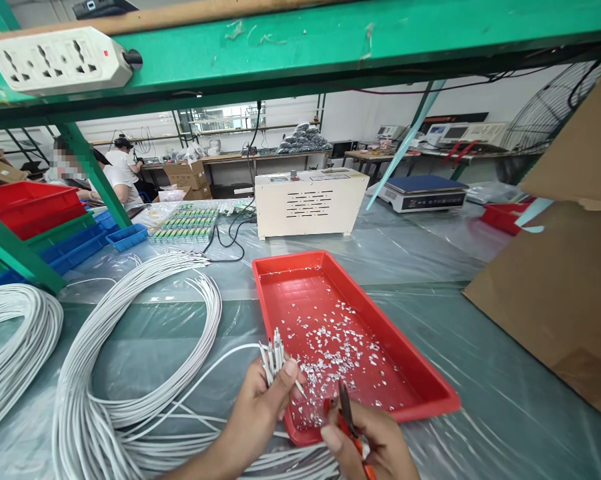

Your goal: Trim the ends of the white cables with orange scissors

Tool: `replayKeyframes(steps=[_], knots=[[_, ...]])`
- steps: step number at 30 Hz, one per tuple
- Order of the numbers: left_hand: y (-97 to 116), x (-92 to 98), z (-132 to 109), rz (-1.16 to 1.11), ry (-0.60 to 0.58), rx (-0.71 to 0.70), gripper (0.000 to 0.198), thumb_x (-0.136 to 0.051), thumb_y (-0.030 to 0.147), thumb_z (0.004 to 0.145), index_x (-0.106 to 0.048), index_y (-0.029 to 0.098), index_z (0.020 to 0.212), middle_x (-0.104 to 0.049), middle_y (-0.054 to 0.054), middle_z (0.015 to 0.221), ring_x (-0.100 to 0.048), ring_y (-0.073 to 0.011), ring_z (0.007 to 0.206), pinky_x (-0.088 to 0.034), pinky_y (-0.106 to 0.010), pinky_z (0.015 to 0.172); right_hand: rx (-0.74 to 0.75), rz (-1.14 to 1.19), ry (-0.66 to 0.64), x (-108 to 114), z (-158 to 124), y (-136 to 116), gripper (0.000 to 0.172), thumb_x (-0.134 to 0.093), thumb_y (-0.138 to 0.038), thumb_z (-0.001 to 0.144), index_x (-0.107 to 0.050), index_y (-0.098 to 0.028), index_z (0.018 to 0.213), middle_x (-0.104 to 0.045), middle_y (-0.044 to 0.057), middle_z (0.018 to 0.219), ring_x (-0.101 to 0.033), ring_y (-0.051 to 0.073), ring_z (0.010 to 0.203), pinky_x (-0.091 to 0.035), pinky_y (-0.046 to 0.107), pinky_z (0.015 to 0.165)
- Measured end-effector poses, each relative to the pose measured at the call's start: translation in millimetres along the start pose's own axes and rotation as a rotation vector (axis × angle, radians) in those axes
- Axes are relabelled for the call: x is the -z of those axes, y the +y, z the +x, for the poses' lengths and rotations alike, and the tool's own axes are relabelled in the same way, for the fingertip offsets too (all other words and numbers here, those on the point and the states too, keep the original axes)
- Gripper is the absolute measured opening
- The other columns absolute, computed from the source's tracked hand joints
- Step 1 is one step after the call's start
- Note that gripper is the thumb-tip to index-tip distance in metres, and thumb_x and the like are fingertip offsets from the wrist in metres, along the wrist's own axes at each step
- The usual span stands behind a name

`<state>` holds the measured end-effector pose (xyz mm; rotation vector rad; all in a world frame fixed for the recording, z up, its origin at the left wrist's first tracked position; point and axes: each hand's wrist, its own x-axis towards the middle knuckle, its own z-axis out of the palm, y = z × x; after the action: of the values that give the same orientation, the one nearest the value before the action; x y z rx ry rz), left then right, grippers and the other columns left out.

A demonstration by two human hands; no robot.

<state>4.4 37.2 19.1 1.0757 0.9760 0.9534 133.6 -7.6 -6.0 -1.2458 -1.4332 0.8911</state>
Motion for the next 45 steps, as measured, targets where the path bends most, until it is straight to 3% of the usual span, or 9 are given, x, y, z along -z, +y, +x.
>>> replayKeyframes(steps=[3, 6, 10, 16, 22, 32, 36, 42, 45], knots=[[-3, -2.9, -3, 0.045, 0.055, -0.066, 0.029, -0.056, 0.044, 0.074, -0.052, 0.015, 0.072, -0.038, 0.007, 0.05, -0.028, -0.0062, 0.043, -0.025, -0.019, 0.043, -0.068, 0.025, 0.103, 4, 4, -2, 0.027, -0.059, -0.034, 0.069, -0.045, -0.018, 0.052, -0.036, -0.005, 0.047, -0.031, 0.008, 0.044, -0.026, 0.02, 0.043], [-3, -6.1, -7, 0.07, 0.069, -0.113, 0.026, -0.057, 0.041, 0.075, -0.052, 0.015, 0.072, -0.043, 0.005, 0.055, -0.038, -0.0086, 0.051, -0.035, -0.019, 0.051, -0.063, 0.052, 0.172, 3, 5, -2, 0.016, -0.062, -0.03, 0.065, -0.054, -0.017, 0.06, -0.046, -0.004, 0.049, -0.037, 0.009, 0.044, -0.032, 0.019, 0.043], [0, -10.1, -10, 0.123, 0.044, -0.154, 0.027, -0.057, 0.037, 0.076, -0.052, 0.014, 0.064, -0.049, 0.001, 0.059, -0.044, -0.0115, 0.059, -0.039, -0.021, 0.057, 0.005, -0.016, 0.149, 2, 6, 0, 0.01, -0.061, -0.025, 0.066, -0.058, -0.016, 0.064, -0.049, -0.004, 0.047, -0.04, 0.008, 0.042, -0.036, 0.019, 0.041], [-4, -11.3, -11, 0.113, 0.042, -0.135, 0.022, -0.058, 0.033, 0.074, -0.052, 0.014, 0.064, -0.048, 0.003, 0.055, -0.044, -0.0108, 0.051, -0.039, -0.022, 0.05, 0.093, -0.155, 0.102, 5, 8, 3, 0.006, -0.058, -0.021, 0.068, -0.058, -0.015, 0.065, -0.056, -0.001, 0.051, -0.049, 0.01, 0.043, -0.041, 0.019, 0.042], [-5, -11.7, -10, 0.115, 0.004, -0.131, 0.014, -0.059, 0.027, 0.073, -0.055, 0.014, 0.068, -0.054, 0.0, 0.062, -0.047, -0.0113, 0.051, -0.04, -0.023, 0.052, 0.245, -0.357, 0.146, 4, 5, 6, 0.01, -0.053, -0.018, 0.072, -0.056, -0.016, 0.063, -0.056, 0.0, 0.052, -0.051, 0.012, 0.044, -0.042, 0.021, 0.045], [0, -12.7, -9, 0.09, 0.026, -0.1, 0.021, -0.064, 0.029, 0.069, -0.055, 0.012, 0.06, -0.054, 0.001, 0.055, -0.047, -0.0112, 0.054, -0.039, -0.021, 0.053, 0.451, -0.513, 0.146, 1, 5, 2, 0.013, -0.048, -0.012, 0.07, -0.053, -0.018, 0.059, -0.052, 0.0, 0.047, -0.048, 0.012, 0.043, -0.039, 0.023, 0.045], [-1, -8.2, -6, 0.097, 0.048, -0.086, 0.03, -0.063, 0.038, 0.069, -0.054, 0.013, 0.056, -0.047, 0.003, 0.047, -0.04, -0.0082, 0.043, -0.032, -0.02, 0.043, 0.555, -0.476, 0.184, 5, 6, 0, 0.013, -0.049, -0.009, 0.067, -0.056, -0.019, 0.064, -0.057, 0.0, 0.051, -0.051, 0.012, 0.046, -0.042, 0.025, 0.05], [-5, -2.3, -1, 0.045, 0.076, -0.02, 0.031, -0.064, 0.042, 0.068, -0.06, 0.012, 0.07, -0.04, 0.007, 0.046, -0.028, -0.004, 0.038, -0.022, -0.017, 0.038, 0.357, -0.652, 0.273, 33, 20, 10, 0.009, -0.051, -0.019, 0.07, -0.059, -0.019, 0.074, -0.061, 0.004, 0.064, -0.055, 0.018, 0.061, -0.042, 0.027, 0.058], [-4, -1.7, 1, 0.01, 0.035, -0.002, 0.031, -0.064, 0.041, 0.068, -0.063, 0.011, 0.076, -0.034, 0.009, 0.041, -0.026, -0.0039, 0.037, -0.021, -0.017, 0.039, 0.152, -0.626, 0.265, 38, 24, 16, 0.018, -0.053, -0.027, 0.073, -0.053, -0.019, 0.057, -0.053, 0.001, 0.052, -0.049, 0.015, 0.052, -0.037, 0.024, 0.049]])
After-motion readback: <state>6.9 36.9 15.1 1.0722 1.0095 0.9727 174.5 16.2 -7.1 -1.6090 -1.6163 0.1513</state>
